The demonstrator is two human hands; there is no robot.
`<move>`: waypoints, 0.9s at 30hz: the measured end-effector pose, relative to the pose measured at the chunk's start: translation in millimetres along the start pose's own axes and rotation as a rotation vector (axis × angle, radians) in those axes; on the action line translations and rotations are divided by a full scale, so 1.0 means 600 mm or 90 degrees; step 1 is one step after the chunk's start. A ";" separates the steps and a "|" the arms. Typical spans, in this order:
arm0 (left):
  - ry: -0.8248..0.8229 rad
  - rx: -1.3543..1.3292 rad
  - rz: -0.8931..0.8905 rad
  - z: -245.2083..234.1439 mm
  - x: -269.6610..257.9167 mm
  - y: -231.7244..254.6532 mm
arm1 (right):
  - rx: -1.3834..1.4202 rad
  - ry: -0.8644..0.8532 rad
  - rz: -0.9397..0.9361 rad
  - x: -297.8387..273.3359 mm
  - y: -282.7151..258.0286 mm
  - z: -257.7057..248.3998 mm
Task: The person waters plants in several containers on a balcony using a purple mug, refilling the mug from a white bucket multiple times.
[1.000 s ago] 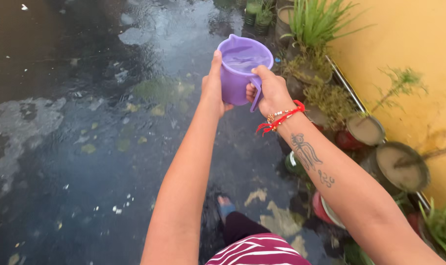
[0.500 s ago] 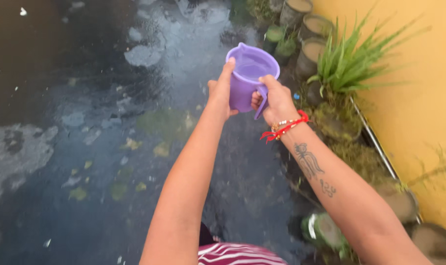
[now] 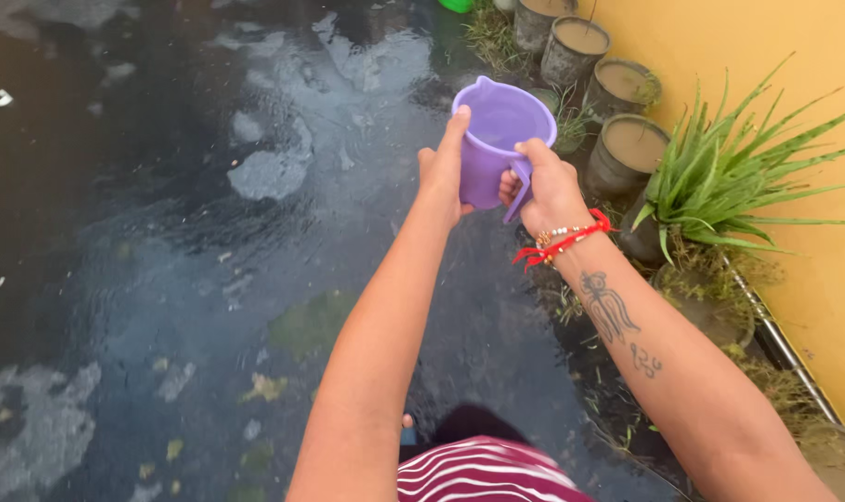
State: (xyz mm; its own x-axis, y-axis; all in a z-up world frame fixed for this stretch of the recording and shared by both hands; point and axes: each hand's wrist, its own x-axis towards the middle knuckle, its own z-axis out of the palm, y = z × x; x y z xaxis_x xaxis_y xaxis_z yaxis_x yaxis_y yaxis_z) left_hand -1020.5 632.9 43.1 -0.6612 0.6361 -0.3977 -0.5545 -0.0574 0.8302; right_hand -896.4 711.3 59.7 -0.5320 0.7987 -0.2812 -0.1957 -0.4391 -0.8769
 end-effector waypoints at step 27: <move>-0.089 0.124 0.014 0.068 1.004 0.490 | 0.060 0.034 -0.060 0.993 -0.123 0.464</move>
State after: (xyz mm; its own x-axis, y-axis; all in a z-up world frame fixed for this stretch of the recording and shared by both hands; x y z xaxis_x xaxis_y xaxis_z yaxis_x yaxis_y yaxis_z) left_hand -1561.1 1030.8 63.7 -0.5888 0.7371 -0.3316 -0.4240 0.0676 0.9031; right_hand -1428.4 1105.1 65.6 -0.4636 0.8578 -0.2218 -0.3204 -0.3957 -0.8607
